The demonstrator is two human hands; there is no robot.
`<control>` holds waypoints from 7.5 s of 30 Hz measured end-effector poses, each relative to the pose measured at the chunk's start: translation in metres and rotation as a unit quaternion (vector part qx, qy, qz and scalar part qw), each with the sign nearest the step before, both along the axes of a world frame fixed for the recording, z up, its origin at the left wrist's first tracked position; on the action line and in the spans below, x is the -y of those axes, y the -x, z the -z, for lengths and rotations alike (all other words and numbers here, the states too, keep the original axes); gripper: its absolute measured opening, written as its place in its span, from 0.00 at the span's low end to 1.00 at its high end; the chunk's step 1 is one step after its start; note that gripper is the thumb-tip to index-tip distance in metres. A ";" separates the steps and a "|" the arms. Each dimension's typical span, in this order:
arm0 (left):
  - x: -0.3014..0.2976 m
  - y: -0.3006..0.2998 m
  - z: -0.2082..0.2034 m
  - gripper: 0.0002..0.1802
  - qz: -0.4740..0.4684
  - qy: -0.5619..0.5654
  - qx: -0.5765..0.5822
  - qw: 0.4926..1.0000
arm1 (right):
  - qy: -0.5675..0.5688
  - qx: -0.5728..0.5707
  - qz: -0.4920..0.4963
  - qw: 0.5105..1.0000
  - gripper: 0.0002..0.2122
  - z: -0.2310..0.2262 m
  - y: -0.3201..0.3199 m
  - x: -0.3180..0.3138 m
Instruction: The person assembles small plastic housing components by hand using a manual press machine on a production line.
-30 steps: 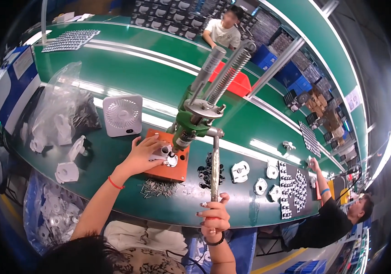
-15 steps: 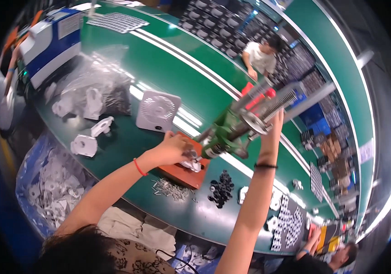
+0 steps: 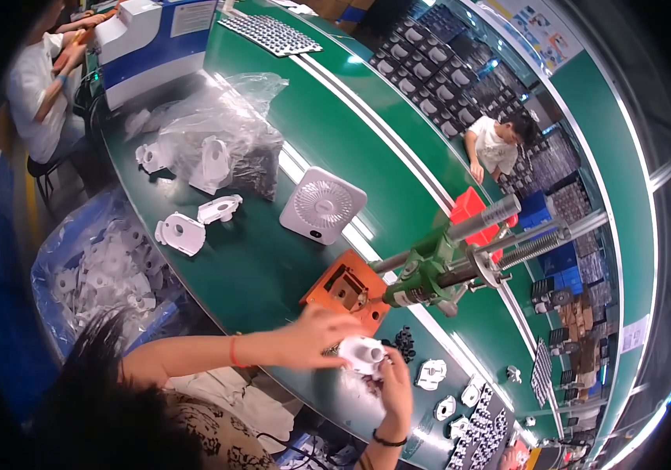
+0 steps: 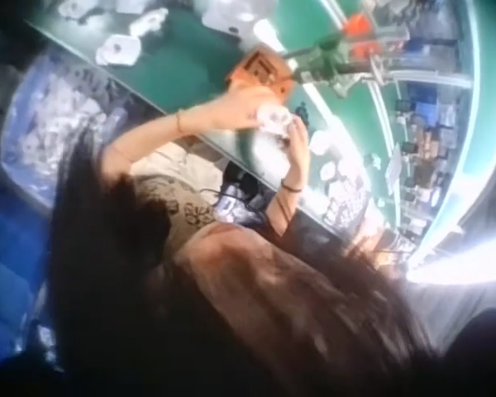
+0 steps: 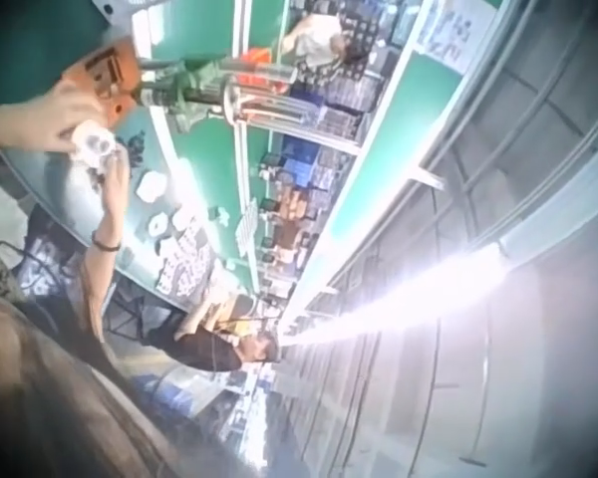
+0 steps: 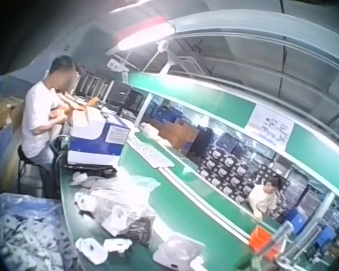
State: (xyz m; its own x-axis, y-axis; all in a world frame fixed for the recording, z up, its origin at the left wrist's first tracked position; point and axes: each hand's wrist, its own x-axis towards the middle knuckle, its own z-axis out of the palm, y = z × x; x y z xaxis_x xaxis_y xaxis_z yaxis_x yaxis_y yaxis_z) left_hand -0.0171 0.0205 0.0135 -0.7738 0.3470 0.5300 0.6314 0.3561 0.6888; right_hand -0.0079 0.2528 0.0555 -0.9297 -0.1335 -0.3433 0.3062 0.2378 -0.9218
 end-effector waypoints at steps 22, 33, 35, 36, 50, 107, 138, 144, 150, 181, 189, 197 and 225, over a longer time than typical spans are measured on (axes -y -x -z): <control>0.191 -0.032 0.036 0.13 -0.382 -0.017 0.192 0.904 | -0.606 0.013 0.003 0.796 0.41 0.053 0.066 -0.189; 0.059 -0.009 0.007 0.17 0.143 -0.400 0.478 0.769 | -0.413 -0.322 0.030 0.851 0.33 -0.021 -0.004 -0.059; 0.047 -0.008 0.001 0.22 0.169 -0.323 0.496 0.788 | -0.310 -0.365 -0.098 0.872 0.31 -0.048 -0.027 0.003; 0.042 -0.009 -0.003 0.23 0.162 -0.278 0.494 0.808 | -0.265 -0.375 -0.160 0.874 0.31 -0.052 -0.034 0.029; 0.019 -0.016 -0.024 0.24 0.086 -0.200 0.394 0.893 | -0.431 -0.447 -0.232 0.748 0.34 -0.022 -0.048 0.080; 0.016 0.117 0.026 0.31 0.046 0.116 -0.016 0.992 | -0.397 -0.489 -0.047 0.775 0.08 0.035 0.069 0.051; 0.016 0.116 0.023 0.30 0.043 0.126 0.012 0.991 | -0.259 -0.323 0.015 0.910 0.06 0.008 0.058 0.011; 0.014 0.116 0.024 0.31 0.036 0.135 0.006 0.990 | -0.162 -0.324 0.004 0.932 0.09 0.024 0.098 0.024; 0.014 0.117 0.029 0.32 0.037 0.124 -0.003 0.992 | -0.148 -0.323 -0.017 0.935 0.10 0.039 0.105 0.027; 0.014 0.116 0.030 0.28 0.031 0.089 -0.036 0.995 | -0.124 -0.265 0.004 0.956 0.14 0.057 0.107 0.023; 0.019 0.117 0.033 0.29 0.028 0.106 -0.043 0.993 | -0.095 -0.284 -0.030 0.954 0.13 0.048 0.105 0.037; 0.012 0.117 0.017 0.30 0.052 0.101 0.010 0.993 | -0.079 -0.207 0.016 0.975 0.13 0.074 0.120 -0.001; 0.005 0.126 0.024 0.26 0.027 0.194 -0.055 0.979 | 0.190 -0.083 0.058 0.977 0.30 -0.186 0.347 -0.108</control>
